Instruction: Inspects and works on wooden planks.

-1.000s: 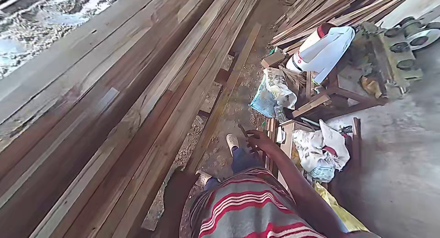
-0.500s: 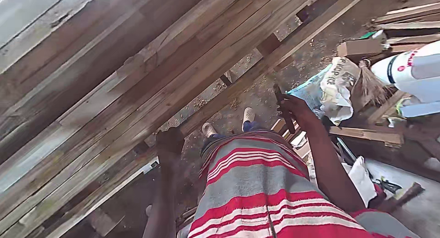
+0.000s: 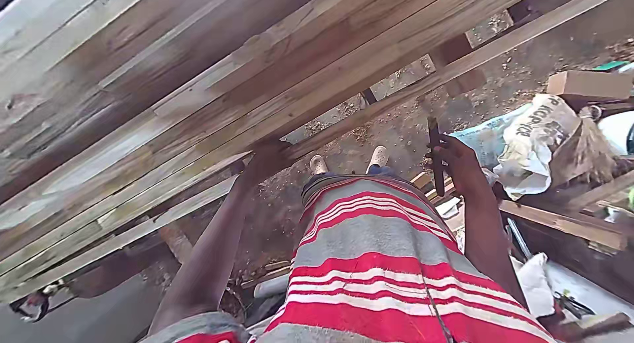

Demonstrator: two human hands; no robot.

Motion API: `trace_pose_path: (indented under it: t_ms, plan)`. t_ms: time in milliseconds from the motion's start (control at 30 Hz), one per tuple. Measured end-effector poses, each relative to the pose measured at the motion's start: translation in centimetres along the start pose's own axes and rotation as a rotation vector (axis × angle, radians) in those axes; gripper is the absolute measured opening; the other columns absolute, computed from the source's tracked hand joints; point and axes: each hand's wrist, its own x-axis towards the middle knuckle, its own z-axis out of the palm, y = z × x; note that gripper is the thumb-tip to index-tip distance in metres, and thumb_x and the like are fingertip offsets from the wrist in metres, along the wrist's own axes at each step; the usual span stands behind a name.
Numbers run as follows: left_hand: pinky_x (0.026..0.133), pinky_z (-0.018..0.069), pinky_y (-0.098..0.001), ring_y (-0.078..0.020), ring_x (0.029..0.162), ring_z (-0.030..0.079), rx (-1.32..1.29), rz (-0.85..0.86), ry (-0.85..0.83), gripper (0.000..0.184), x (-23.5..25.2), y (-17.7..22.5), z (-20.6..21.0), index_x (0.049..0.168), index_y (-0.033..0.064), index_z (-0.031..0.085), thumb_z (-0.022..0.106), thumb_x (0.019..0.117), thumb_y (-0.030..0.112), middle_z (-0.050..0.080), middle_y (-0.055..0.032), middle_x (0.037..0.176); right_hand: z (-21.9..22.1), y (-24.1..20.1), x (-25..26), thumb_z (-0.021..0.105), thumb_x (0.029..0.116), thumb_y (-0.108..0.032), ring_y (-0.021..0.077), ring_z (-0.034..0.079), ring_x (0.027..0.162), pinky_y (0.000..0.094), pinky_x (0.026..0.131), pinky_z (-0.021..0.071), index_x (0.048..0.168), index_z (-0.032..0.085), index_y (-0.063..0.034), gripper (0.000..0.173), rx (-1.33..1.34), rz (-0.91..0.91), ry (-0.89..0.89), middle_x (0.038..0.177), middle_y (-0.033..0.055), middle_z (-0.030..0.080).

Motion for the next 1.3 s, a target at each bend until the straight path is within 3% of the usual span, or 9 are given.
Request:
trace_pose_path:
  t_ms: [333,500,567,733,833,967,1067,1167,1300]
  plan:
    - [0.086,0.0515,-0.0595,-0.0361,0.09,0.067,-0.135,0.04,-0.224,0.038,0.4,0.4,-1.7,0.118,-0.0016,0.07,0.08,0.0914,0.024,0.07,-0.0228,0.097,8.9,-0.7,-2.2,0.067,0.0978,-0.004,0.0231,0.071,0.098,0.0421,0.079,0.0626,0.144,0.054,-0.01,0.048,-0.186,-0.231,-0.095,0.135,0.015,0.06]
    - [0.068,0.0478,-0.0485,-0.0258,0.069,0.057,-0.084,0.13,-0.306,0.032,0.8,0.2,-2.2,0.095,-0.0051,0.067,0.075,0.0947,0.025,0.06,-0.0151,0.075,12.4,-0.8,-2.8,0.077,0.0901,-0.009,0.0265,0.069,0.102,0.0407,0.079,0.0623,0.139,0.059,-0.0045,0.053,-0.38,-0.465,0.019,0.13,0.0207,0.06]
    - [0.067,0.0478,-0.0455,-0.0227,0.068,0.056,-0.079,0.161,-0.337,0.031,1.2,-0.2,-2.4,0.094,-0.004,0.067,0.073,0.0967,0.026,0.058,-0.0127,0.073,14.3,-0.4,-2.7,0.08,0.0889,-0.011,0.0311,0.069,0.102,0.0434,0.08,0.0622,0.139,0.06,-0.0026,0.055,-0.454,-0.557,0.092,0.129,0.024,0.06]
    - [0.079,0.053,-0.0453,-0.0207,0.081,0.064,-0.153,0.143,-0.445,0.028,2.1,-1.5,-2.7,0.112,0.0025,0.071,0.067,0.1003,0.028,0.068,-0.0128,0.09,19.2,0.7,-2.4,0.08,0.0869,-0.011,0.0361,0.068,0.1,0.0484,0.079,0.0597,0.142,0.059,-0.0029,0.06,-0.557,-0.697,0.285,0.127,0.026,0.059]
    - [0.078,0.0533,-0.0454,-0.0218,0.081,0.064,-0.181,0.105,-0.478,0.028,2.3,-1.4,-2.8,0.11,0.0019,0.07,0.068,0.0999,0.028,0.067,-0.0131,0.089,21.7,1.2,-2.6,0.08,0.0879,-0.012,0.0361,0.068,0.103,0.0493,0.081,0.0597,0.145,0.058,-0.0061,0.061,-0.559,-0.618,0.336,0.132,0.0251,0.058]
    - [0.079,0.0532,-0.047,-0.0236,0.082,0.064,-0.199,0.092,-0.517,0.033,2.5,-1.4,-2.9,0.112,0.0015,0.068,0.067,0.1006,0.032,0.067,-0.0143,0.091,24.8,2.2,-3.7,0.078,0.0903,-0.018,0.0386,0.07,0.09,0.0542,0.07,0.0596,0.149,0.056,-0.0149,0.063,-0.684,-0.388,0.414,0.136,0.0238,0.056]
    - [0.086,0.0529,-0.056,-0.0297,0.092,0.067,-0.123,0.1,-0.507,0.038,2.7,-1.5,-2.6,0.118,0.0049,0.069,0.065,0.1009,0.038,0.07,-0.0167,0.1,25.9,2.0,-6.2,0.079,0.088,-0.018,0.0405,0.07,0.094,0.0554,0.075,0.0597,0.145,0.059,-0.0148,0.061,-0.747,-0.241,0.426,0.132,0.0244,0.059]
    - [0.082,0.0525,-0.0532,-0.0291,0.088,0.065,-0.174,0.132,-0.502,0.037,2.5,-1.4,-2.5,0.115,0.0008,0.068,0.065,0.1016,0.035,0.067,-0.0175,0.095,25.1,-0.2,-8.0,0.079,0.0906,-0.024,0.0371,0.068,0.104,0.0548,0.087,0.0575,0.146,0.058,-0.0159,0.06,-0.623,-0.082,0.334,0.132,0.0218,0.06]
    - [0.079,0.0522,-0.0534,-0.0293,0.082,0.064,-0.192,0.171,-0.474,0.036,2.6,-1.4,-1.8,0.108,-0.0018,0.069,0.066,0.1017,0.033,0.067,-0.0175,0.088,24.6,-1.8,-6.7,0.079,0.0921,-0.029,0.0291,0.07,0.098,0.0498,0.084,0.0586,0.145,0.057,-0.0145,0.06,-0.376,-0.099,0.354,0.122,0.0185,0.066]
